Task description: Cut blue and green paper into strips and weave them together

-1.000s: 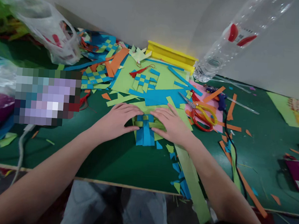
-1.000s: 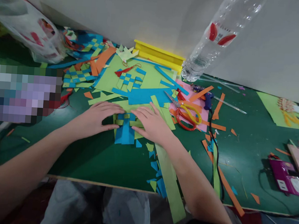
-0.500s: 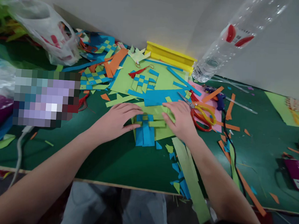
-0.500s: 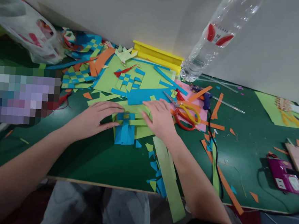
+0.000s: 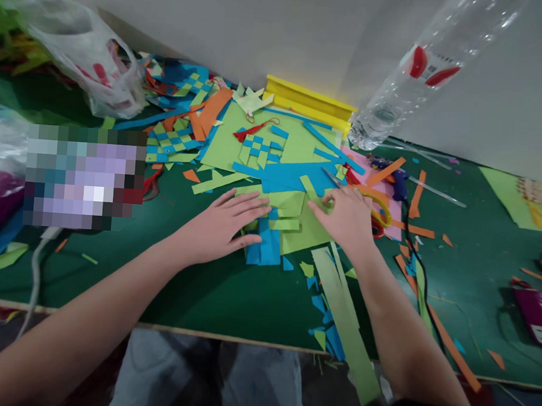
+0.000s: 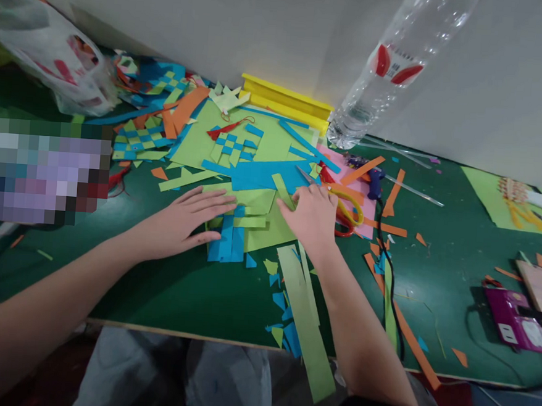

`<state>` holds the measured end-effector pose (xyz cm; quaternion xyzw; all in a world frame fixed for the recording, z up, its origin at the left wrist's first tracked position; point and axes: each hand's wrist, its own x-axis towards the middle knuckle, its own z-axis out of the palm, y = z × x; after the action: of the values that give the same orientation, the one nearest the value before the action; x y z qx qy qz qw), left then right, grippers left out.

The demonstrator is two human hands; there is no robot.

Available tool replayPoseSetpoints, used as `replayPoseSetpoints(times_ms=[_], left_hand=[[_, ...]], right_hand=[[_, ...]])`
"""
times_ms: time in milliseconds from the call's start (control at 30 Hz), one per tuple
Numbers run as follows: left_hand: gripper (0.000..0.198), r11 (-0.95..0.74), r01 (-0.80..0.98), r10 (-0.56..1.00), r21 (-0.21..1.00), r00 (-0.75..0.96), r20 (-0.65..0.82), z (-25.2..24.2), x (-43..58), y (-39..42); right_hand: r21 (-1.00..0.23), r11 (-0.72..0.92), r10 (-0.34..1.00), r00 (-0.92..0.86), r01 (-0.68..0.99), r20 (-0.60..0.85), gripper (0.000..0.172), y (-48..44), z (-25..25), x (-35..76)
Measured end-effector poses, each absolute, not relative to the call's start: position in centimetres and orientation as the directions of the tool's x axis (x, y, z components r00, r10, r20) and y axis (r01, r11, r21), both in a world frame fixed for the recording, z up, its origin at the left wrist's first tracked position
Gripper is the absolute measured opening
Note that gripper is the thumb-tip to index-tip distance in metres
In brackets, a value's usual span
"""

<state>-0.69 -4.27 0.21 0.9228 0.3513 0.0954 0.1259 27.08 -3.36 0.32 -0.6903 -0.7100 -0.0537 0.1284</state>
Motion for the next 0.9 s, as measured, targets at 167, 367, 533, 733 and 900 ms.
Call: replayPoseSetpoints(times_ms=[167, 367, 533, 733, 900], left_hand=[[0.058, -0.748, 0.606, 0.643, 0.269, 0.763, 0.07, -0.4, -0.5, -4.4], [0.058, -0.74, 0.626, 0.668, 0.246, 0.726, 0.162, -0.3, -0.7, -4.2], [0.044, -0.688, 0.664, 0.726, 0.293, 0.624, 0.289, 0.4, -1.0, -3.8], [0.03, -0.663, 0.654, 0.747, 0.365, 0.545, 0.38, 1.1, -1.0, -3.9], [0.023, -0.759, 0.545, 0.65, 0.356, 0.607, 0.458, 1.2, -0.9, -4.4]], right_hand=[[-0.167, 0.041, 0.981, -0.007, 0.985, 0.195, 0.023, -3.2, 0.2, 27.1], [-0.327, 0.035, 0.991, 0.009, 0.944, 0.133, 0.022, -2.9, 0.4, 27.2], [-0.539, 0.072, 0.987, 0.017, 0.84, 0.157, 0.033, -2.8, 1.0, 27.3], [-0.782, 0.198, 0.961, 0.039, 0.591, 0.273, 0.052, -3.6, 2.8, 26.2], [-0.914, 0.122, 0.992, -0.007, 0.387, 0.129, 0.045, -4.5, 3.7, 24.2]])
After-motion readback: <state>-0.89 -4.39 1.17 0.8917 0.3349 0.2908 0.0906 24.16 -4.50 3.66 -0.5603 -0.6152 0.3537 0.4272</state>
